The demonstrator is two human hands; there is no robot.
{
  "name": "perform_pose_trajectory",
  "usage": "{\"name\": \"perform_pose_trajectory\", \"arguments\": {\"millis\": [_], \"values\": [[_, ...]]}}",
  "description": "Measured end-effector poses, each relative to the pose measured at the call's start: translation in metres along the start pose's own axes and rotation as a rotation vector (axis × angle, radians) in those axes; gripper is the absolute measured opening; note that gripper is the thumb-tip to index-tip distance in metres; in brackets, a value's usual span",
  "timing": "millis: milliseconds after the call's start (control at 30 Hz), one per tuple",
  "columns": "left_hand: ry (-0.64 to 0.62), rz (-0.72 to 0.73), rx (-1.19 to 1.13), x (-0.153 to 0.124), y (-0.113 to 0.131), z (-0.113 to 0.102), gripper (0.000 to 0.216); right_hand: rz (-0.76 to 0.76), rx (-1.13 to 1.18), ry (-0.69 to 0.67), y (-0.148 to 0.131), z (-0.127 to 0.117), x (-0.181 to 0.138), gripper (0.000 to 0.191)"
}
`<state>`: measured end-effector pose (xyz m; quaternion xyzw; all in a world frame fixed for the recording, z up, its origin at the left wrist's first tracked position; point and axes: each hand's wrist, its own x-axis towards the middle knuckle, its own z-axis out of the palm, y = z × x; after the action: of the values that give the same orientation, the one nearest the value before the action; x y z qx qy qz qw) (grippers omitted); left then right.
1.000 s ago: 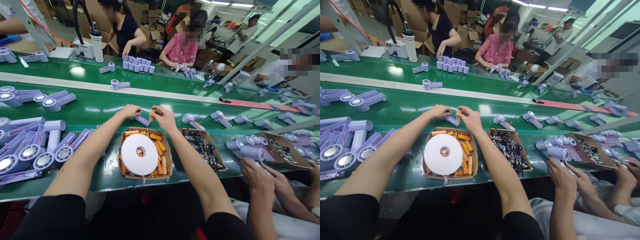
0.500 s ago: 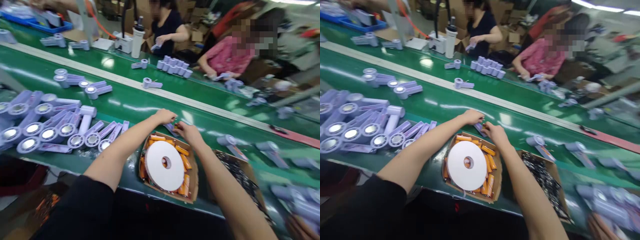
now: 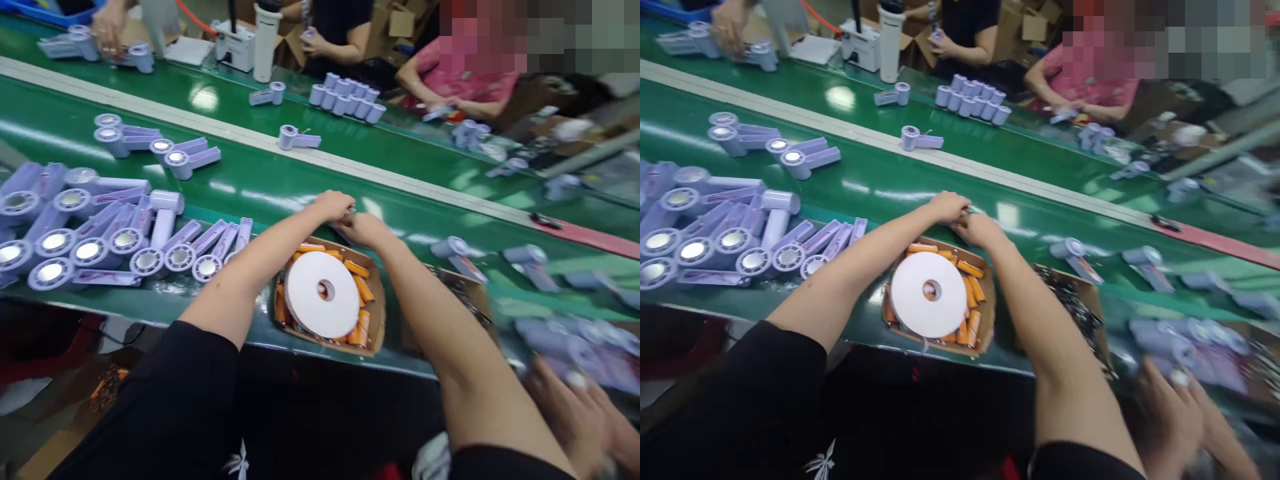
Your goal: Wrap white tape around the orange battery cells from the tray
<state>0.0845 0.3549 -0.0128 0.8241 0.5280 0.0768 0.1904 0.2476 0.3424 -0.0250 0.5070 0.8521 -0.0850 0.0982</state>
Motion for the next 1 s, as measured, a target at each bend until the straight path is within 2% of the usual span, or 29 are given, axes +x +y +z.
{"name": "perform_pose_trajectory", "arguments": {"millis": [100,167,233,300,333,367,400,467,567,667,733,800,900,933,1000], "values": [[0.007,-0.005,0.007,0.000,0.010,-0.009,0.038,0.053,0.118,0.116,-0.001,-0.013,-0.008,0.031],[0.035,0.013,0.011,-0.011,0.019,-0.020,0.046,0.129,0.245,0.259,0.007,-0.021,-0.028,0.034],[0.084,0.071,0.006,-0.040,0.028,-0.033,0.054,0.211,0.489,0.472,0.017,-0.023,-0.065,0.040],[0.053,0.235,-0.016,-0.088,0.030,-0.043,0.057,0.225,0.709,0.632,0.021,-0.019,-0.117,0.044],[-0.028,0.387,-0.041,-0.116,0.029,-0.046,0.060,0.202,0.763,0.655,0.019,-0.015,-0.145,0.045],[-0.152,0.539,-0.033,-0.145,0.026,-0.048,0.068,0.169,0.791,0.650,0.014,-0.010,-0.174,0.045],[-0.198,0.611,0.002,-0.173,0.022,-0.048,0.073,0.137,0.810,0.627,0.006,-0.004,-0.200,0.043],[-0.167,0.639,0.091,-0.221,0.014,-0.044,0.078,0.103,0.878,0.525,-0.017,0.005,-0.244,0.041],[0.023,0.575,0.134,-0.267,0.010,-0.034,0.075,0.081,1.060,0.272,-0.064,0.018,-0.277,0.044],[0.292,0.480,0.130,-0.293,0.018,-0.025,0.066,-0.111,1.234,0.031,-0.115,0.031,-0.280,0.054],[0.437,0.441,0.152,-0.308,0.021,-0.021,0.065,-0.307,1.262,-0.011,-0.143,0.037,-0.275,0.044],[0.551,0.386,0.159,-0.322,0.019,-0.018,0.072,-0.477,1.129,-0.018,-0.160,0.039,-0.267,0.043],[0.717,0.206,0.078,-0.342,0.006,-0.009,0.083,-0.637,0.768,-0.156,-0.151,0.028,-0.251,0.036],[0.749,0.149,0.049,-0.348,0.001,-0.004,0.084,-0.615,0.678,-0.171,-0.140,0.022,-0.243,0.030],[0.755,0.091,0.029,-0.354,-0.007,0.007,0.084,-0.401,0.516,-0.056,-0.111,0.008,-0.223,0.023]]}}
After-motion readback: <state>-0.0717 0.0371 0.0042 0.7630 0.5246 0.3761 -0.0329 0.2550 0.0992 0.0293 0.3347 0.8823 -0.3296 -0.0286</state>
